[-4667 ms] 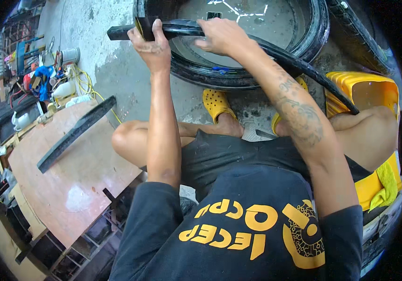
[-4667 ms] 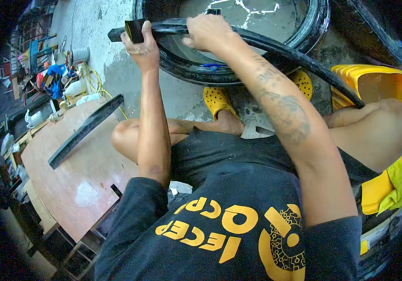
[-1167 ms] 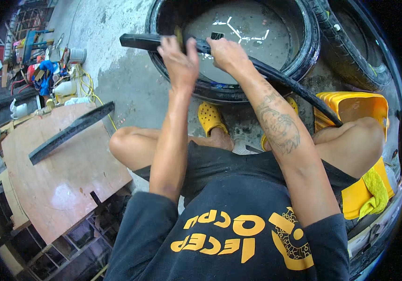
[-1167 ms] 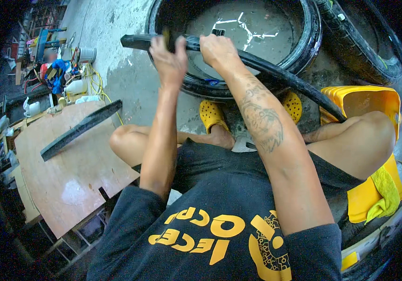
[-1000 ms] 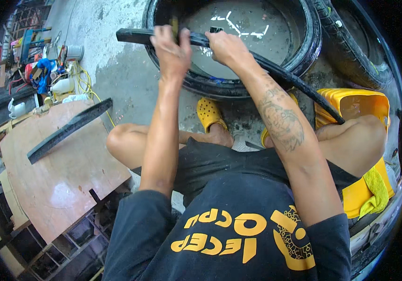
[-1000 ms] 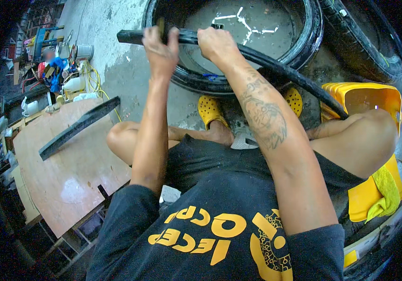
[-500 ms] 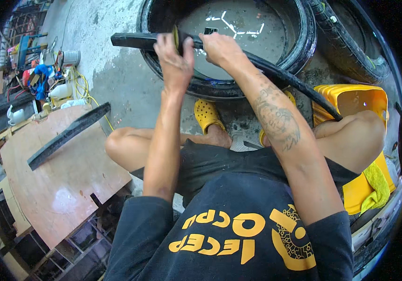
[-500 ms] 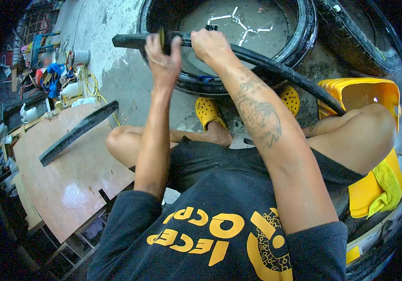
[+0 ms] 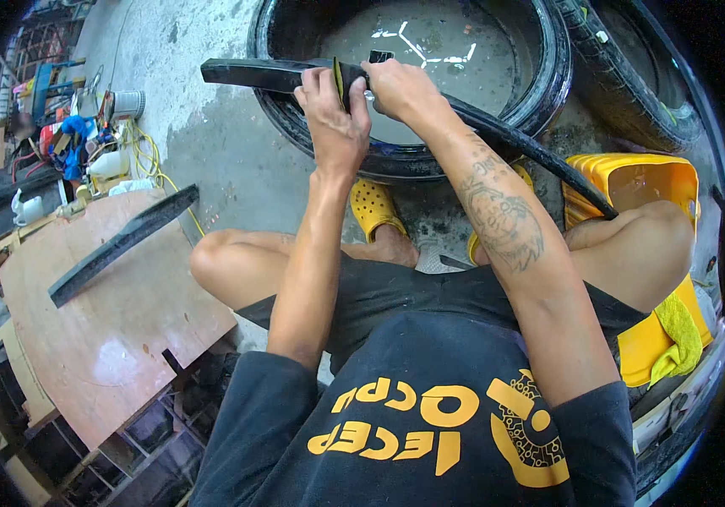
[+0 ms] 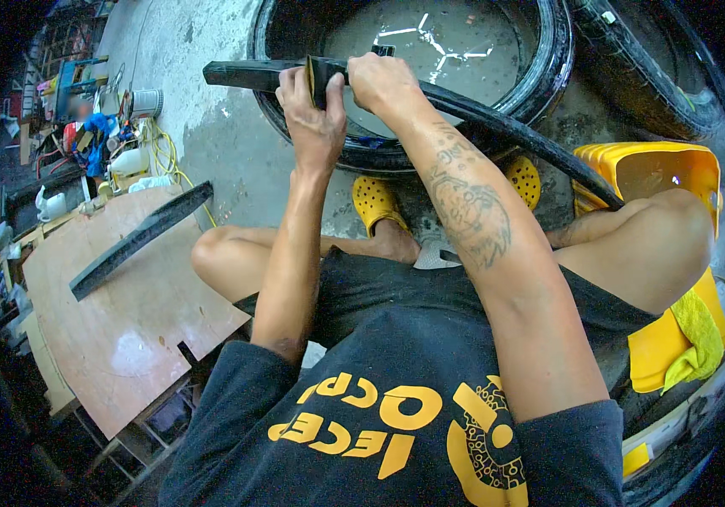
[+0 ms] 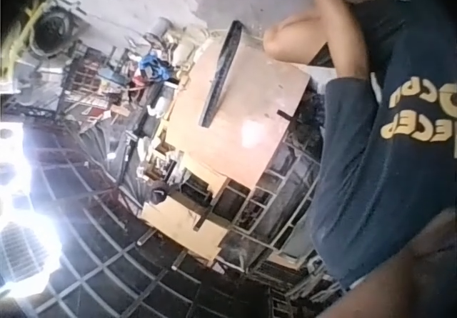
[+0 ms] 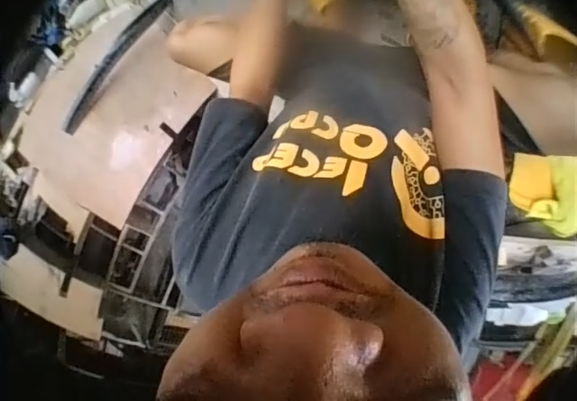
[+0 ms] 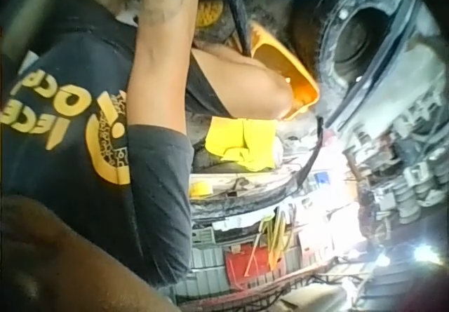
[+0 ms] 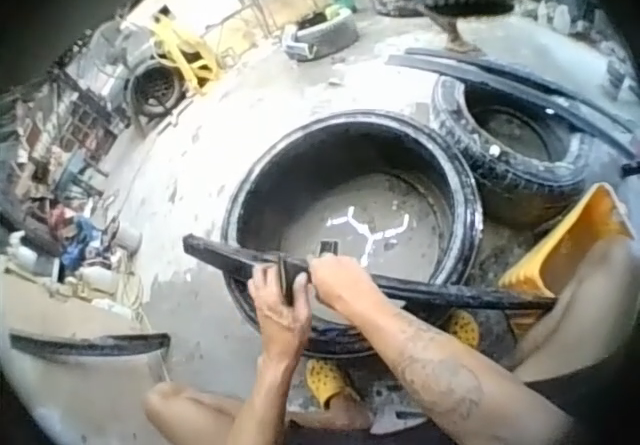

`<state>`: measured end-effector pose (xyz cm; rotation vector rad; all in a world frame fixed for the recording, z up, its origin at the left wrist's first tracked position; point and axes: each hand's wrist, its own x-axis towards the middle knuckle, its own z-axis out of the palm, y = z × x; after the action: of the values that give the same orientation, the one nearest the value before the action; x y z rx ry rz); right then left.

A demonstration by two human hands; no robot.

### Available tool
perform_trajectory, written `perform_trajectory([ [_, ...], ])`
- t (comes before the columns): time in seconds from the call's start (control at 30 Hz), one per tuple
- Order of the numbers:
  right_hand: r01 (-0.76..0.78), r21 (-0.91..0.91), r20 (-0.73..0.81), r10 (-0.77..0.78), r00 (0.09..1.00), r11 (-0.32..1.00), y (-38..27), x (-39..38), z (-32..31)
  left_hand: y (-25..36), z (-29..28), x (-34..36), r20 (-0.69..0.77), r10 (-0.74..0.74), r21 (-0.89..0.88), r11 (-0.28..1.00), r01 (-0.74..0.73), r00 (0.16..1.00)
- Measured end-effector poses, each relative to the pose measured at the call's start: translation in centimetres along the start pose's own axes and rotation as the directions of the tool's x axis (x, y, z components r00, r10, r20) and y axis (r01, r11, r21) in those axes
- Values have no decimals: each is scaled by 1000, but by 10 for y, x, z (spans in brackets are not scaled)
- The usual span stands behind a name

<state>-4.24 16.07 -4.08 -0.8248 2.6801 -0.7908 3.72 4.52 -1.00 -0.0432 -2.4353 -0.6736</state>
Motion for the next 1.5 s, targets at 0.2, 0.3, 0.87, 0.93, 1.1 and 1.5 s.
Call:
perform_trajectory([
  [0.2,3,-5,64,-3,998,1000,-17,3,-5,-43,-12,19,-192,47,136,990,-21,980],
  [0.3,-4,-5,-6,4,1000,1000,-5,-2,0,-5,-12,-3,83,-7,47,999,3,997],
  [0.87,27,-52,98,-22,995,998,-11,4,-27,-100,-20,50,-275,-76,50,994,93,958],
  [0.93,44,-55,127,-37,991,998,-6,4,-27,-107,-16,51,-273,-62,40,996,76,960],
  [1.1,349,-294,-121,-397,910,890,-22,-14,-17,-97,-11,57,-244,-70,44,996,83,967],
  [1.5,230,-171,-423,-282,861,958,85,-60,-155,-109,-22,54,-258,34,140,990,3,966],
])
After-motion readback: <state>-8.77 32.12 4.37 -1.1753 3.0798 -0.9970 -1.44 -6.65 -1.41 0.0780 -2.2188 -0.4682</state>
